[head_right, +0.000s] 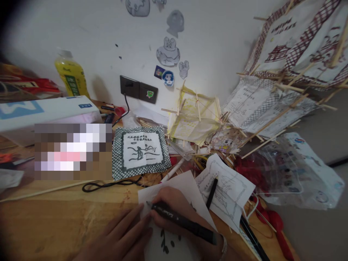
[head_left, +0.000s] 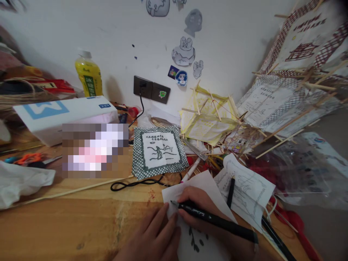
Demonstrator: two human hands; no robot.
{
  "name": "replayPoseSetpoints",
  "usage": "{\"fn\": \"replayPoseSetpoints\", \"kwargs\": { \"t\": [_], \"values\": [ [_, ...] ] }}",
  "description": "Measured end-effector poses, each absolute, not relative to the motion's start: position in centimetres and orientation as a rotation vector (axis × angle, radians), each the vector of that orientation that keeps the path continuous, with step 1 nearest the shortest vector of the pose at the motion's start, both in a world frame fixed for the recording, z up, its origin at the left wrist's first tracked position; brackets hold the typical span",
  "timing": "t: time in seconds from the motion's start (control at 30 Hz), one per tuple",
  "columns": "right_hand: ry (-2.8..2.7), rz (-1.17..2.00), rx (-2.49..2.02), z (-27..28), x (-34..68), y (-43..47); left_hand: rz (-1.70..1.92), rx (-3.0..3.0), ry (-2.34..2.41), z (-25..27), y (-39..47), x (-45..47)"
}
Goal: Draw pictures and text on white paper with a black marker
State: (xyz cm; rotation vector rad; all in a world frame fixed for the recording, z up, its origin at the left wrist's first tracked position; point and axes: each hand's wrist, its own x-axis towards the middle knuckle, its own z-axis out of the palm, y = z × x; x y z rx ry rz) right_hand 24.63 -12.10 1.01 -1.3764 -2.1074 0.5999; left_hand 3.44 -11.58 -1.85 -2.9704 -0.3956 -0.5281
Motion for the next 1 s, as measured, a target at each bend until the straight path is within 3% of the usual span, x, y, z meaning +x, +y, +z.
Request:
{"fn": "replayPoseSetpoints", "kwargs": {
  "t": [0.6,1.0],
  "values": [
    [-2.103,0.573,-1.371,1.4,24.6,-12.2,-0.549,-2.877,-0.322,-1.8,-11.5,3.5],
    [-2.111,0.602,-1.457,1.0,24.8,-12.5,-0.671,-2.846,-0.525,-2.7,-12.2,3.8]
  ]
}}
